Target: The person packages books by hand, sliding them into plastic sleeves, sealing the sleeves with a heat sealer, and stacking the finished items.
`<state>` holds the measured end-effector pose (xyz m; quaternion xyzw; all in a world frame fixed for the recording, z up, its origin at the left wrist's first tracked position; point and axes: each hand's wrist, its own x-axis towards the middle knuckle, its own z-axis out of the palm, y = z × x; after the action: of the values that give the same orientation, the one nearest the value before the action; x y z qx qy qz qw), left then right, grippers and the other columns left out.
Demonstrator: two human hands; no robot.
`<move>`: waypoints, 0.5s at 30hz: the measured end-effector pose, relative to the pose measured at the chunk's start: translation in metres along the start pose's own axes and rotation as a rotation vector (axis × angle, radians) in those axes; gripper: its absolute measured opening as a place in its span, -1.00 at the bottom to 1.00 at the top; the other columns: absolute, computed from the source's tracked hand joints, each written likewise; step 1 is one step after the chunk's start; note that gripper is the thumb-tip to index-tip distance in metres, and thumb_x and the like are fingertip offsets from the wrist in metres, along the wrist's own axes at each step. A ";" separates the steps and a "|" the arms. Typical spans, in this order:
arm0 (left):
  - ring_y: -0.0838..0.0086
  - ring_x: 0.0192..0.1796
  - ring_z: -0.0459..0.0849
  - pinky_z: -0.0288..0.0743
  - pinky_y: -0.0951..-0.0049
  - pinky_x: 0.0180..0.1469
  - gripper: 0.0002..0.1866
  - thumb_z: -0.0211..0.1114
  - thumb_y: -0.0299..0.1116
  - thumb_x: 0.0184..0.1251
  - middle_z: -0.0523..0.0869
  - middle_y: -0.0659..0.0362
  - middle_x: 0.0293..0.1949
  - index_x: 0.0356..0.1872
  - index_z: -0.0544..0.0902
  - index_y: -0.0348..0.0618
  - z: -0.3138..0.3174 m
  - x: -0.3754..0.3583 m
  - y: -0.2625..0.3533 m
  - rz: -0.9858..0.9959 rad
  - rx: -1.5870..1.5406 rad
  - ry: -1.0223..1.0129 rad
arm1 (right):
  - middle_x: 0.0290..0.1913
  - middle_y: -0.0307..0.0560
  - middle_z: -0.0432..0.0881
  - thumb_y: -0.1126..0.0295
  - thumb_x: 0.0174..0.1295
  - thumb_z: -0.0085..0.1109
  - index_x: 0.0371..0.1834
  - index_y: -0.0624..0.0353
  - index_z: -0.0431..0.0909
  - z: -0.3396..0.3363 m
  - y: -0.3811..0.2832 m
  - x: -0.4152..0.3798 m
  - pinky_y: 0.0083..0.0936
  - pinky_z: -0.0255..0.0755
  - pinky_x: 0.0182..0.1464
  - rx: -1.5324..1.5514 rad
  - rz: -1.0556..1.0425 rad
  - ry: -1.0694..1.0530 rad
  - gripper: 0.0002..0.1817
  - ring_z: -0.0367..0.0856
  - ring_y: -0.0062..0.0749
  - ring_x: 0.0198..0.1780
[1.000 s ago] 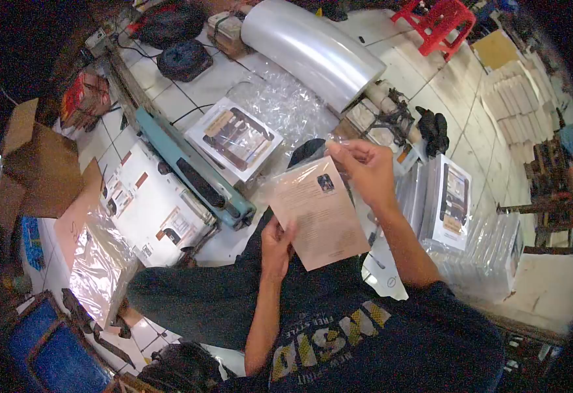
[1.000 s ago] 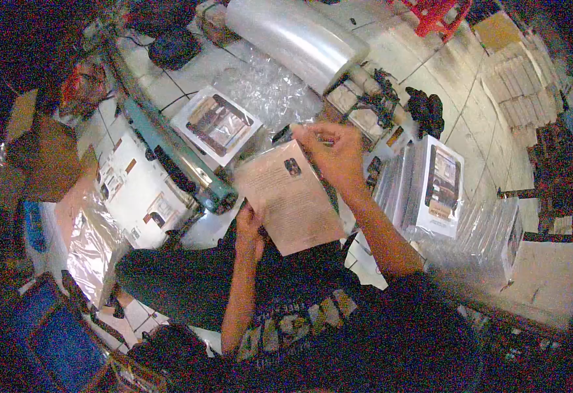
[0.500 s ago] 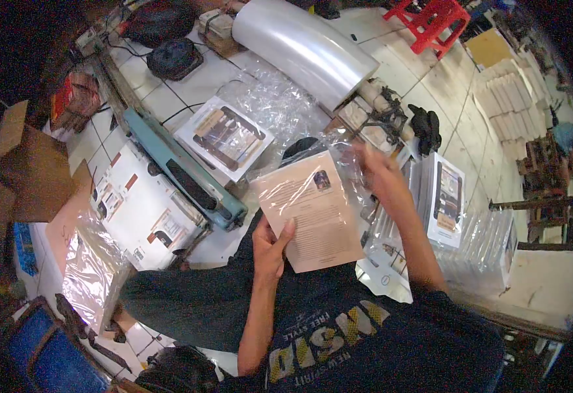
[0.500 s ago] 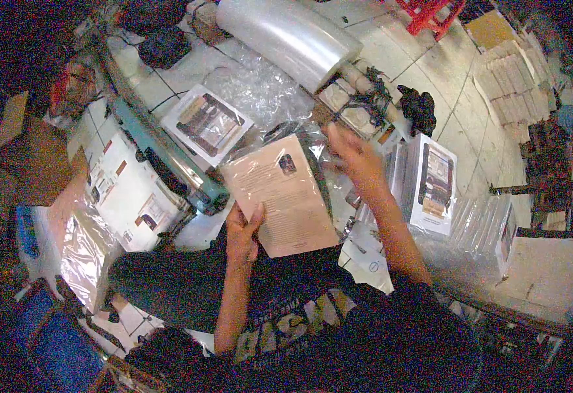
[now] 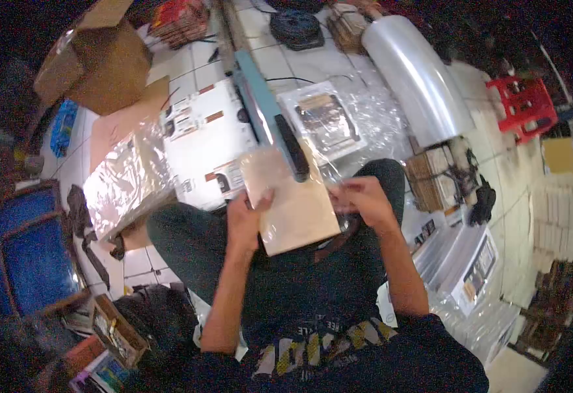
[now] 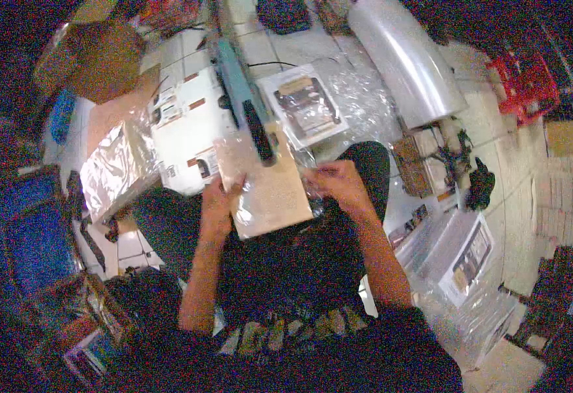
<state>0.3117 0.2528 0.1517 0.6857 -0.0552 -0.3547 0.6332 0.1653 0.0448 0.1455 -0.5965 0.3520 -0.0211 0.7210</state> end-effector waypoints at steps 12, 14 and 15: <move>0.31 -0.12 0.70 0.64 0.27 -0.13 -0.48 0.42 -0.28 0.22 0.66 -0.04 -0.06 0.08 0.48 -0.43 -0.096 0.174 0.018 -0.006 -0.157 -0.002 | -0.51 -0.05 0.69 0.37 0.05 0.22 -0.38 0.32 0.72 0.058 -0.035 0.193 -0.43 0.50 -0.43 -0.445 -0.275 0.045 -0.79 0.60 -0.43 -0.52; 0.29 -0.15 0.71 0.65 0.27 -0.17 -0.49 0.42 -0.27 0.22 0.68 -0.04 -0.09 0.05 0.49 -0.43 -0.101 0.183 0.003 0.047 -0.177 -0.047 | -0.52 -0.04 0.69 0.36 0.05 0.23 -0.39 0.31 0.72 0.055 -0.040 0.193 -0.42 0.50 -0.42 -0.467 -0.287 0.046 -0.78 0.62 -0.42 -0.51; 0.29 -0.15 0.71 0.65 0.27 -0.17 -0.49 0.42 -0.27 0.22 0.68 -0.04 -0.09 0.05 0.49 -0.43 -0.101 0.181 -0.001 0.030 -0.189 -0.038 | -0.53 -0.03 0.69 0.35 0.04 0.23 -0.39 0.29 0.72 0.052 -0.039 0.191 -0.41 0.50 -0.41 -0.475 -0.300 0.057 -0.78 0.64 -0.40 -0.51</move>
<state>0.5014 0.2418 0.0697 0.6154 -0.0437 -0.3617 0.6990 0.3521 -0.0082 0.0892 -0.7934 0.2750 -0.0611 0.5396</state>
